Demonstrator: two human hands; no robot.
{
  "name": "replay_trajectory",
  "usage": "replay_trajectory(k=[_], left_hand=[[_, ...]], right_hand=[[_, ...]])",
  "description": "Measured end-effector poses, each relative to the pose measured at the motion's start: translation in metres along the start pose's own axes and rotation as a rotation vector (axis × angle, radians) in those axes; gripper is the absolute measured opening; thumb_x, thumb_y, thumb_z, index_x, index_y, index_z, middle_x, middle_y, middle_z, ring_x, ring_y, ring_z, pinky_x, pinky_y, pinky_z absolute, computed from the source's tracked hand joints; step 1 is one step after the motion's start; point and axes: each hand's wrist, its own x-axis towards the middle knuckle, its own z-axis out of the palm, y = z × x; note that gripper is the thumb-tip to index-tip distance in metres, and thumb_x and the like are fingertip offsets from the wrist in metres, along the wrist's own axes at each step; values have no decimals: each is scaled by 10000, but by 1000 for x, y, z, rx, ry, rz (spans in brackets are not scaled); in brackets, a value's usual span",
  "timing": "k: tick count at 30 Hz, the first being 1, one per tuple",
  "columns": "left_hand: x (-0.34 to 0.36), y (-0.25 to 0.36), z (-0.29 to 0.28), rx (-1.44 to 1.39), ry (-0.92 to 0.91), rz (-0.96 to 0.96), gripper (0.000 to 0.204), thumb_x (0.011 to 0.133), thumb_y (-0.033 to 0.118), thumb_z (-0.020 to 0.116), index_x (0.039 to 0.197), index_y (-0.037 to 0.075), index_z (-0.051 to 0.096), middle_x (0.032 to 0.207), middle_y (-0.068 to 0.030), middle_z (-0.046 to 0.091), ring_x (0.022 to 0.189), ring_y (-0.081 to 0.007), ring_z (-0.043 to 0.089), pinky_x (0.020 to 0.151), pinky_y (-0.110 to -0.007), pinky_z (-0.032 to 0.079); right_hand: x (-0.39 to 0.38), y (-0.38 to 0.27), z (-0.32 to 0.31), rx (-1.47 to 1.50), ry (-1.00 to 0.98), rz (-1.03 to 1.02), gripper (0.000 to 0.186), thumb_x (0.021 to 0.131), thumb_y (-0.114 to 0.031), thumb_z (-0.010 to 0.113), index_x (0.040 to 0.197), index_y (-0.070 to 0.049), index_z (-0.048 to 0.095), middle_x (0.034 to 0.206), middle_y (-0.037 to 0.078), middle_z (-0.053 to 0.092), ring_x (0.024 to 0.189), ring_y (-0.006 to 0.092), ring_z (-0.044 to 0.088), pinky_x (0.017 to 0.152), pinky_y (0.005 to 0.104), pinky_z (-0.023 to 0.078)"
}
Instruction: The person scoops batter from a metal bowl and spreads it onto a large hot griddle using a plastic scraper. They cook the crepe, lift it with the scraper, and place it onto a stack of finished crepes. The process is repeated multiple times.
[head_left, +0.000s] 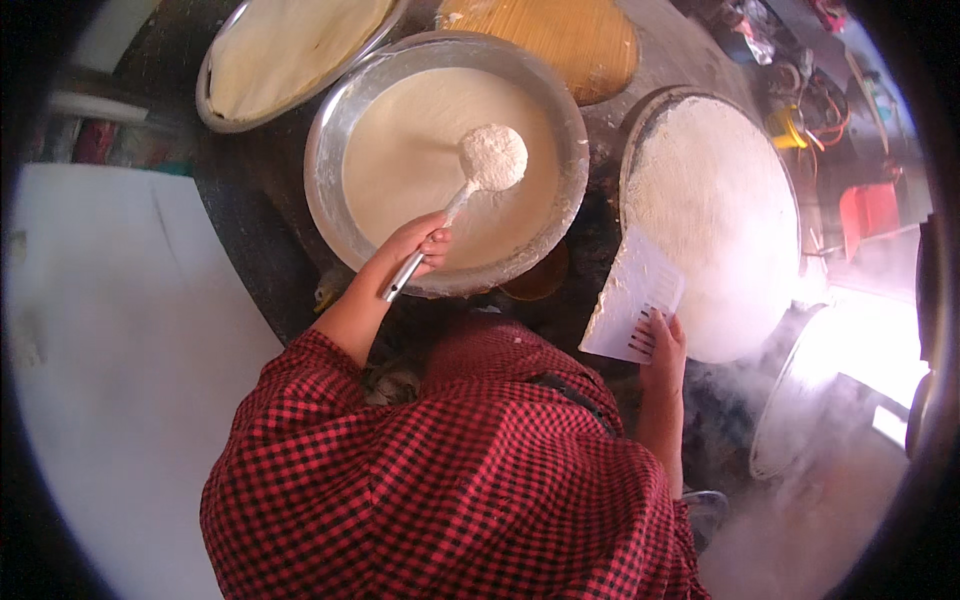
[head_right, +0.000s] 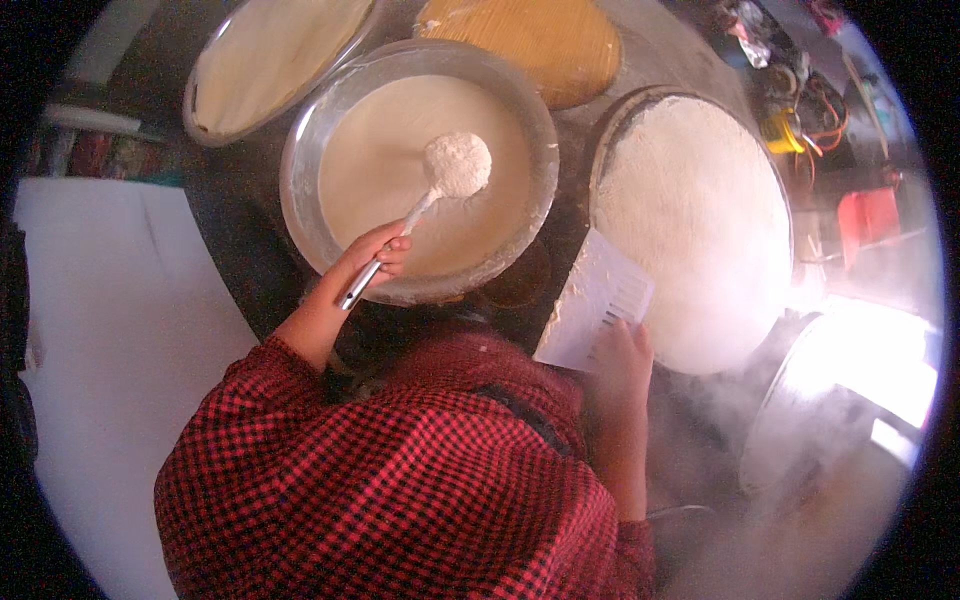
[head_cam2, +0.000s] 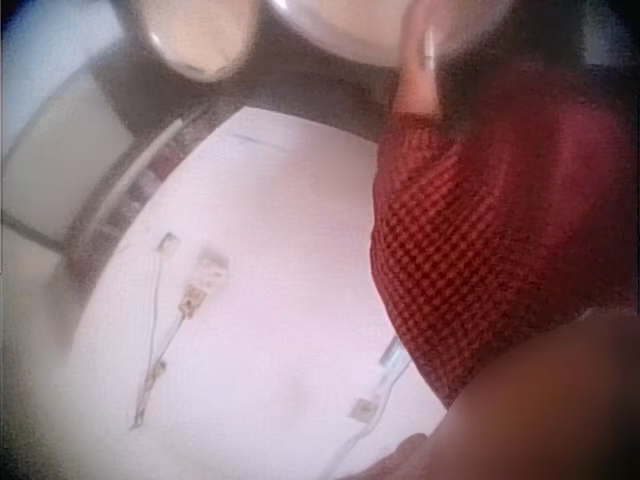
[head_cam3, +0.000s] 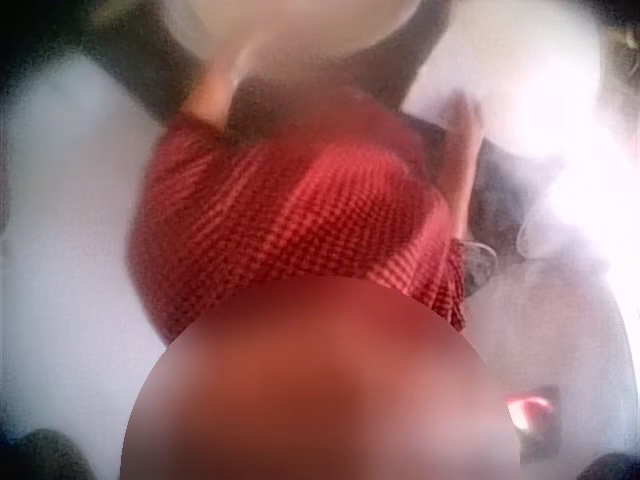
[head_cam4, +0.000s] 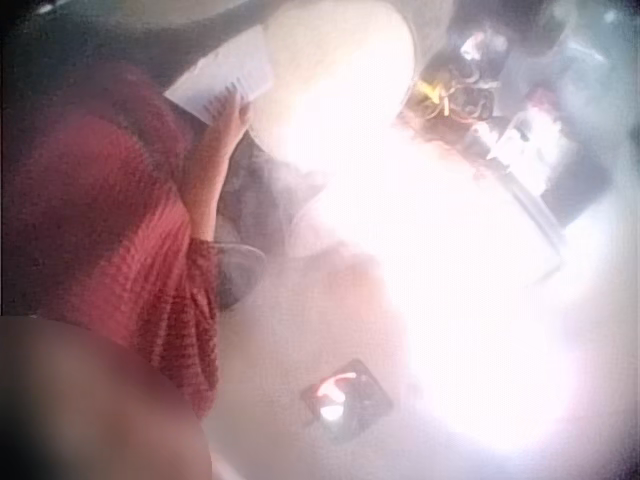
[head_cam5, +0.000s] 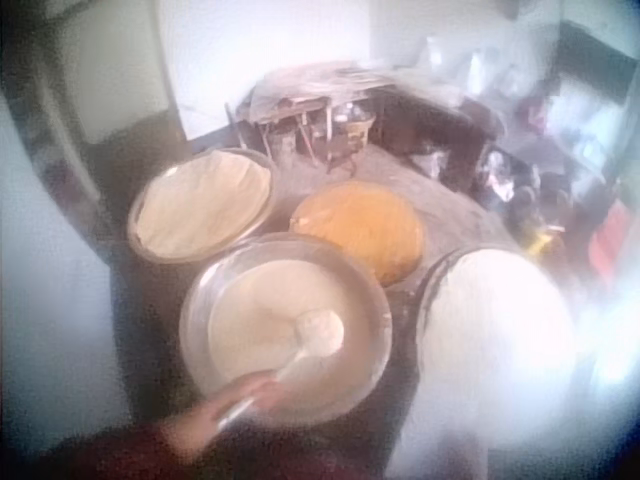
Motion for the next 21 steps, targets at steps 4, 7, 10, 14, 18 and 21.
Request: replay_trajectory(k=[4,7,10,14,18,21], left_hand=[[-19,30,20,163,62,-41,150,914,261,449,981,127,446,654,59,379,410,4,305,393,-158,262],[-28,45,41,260,-28,-47,208,927,240,413,1094,121,442,650,53,371,404,3,301,381,-159,259],[-35,49,74,309,-36,-104,261,937,219,384,1168,104,421,643,54,359,388,2,295,367,-153,253],[-21,57,129,367,-195,-214,283,939,225,383,1182,84,412,633,52,354,381,3,295,358,-149,244],[1,35,181,420,-353,-313,346,949,220,344,1259,67,348,622,47,359,359,-3,319,333,-152,257],[26,24,202,382,-479,-432,367,959,211,293,1294,62,309,618,41,370,341,-12,322,321,-156,275]], right_hand=[[9,24,-14,21,-63,-56,184,849,-218,550,983,-92,557,715,8,555,571,85,516,494,217,432],[16,38,-21,-6,61,19,177,852,-211,542,980,-89,554,713,4,557,574,81,517,494,214,428],[19,44,-22,-4,2,23,178,849,-210,544,971,-81,550,709,-1,560,575,77,514,492,212,416],[14,56,-28,101,79,5,179,842,-192,546,976,-74,547,713,4,565,561,73,508,484,202,404],[5,73,-46,233,131,-133,203,837,-175,553,1006,-64,542,717,-1,565,551,65,496,477,202,391],[1,84,-49,294,204,-203,214,807,-151,594,995,-65,538,699,-3,567,560,67,505,489,202,389]])
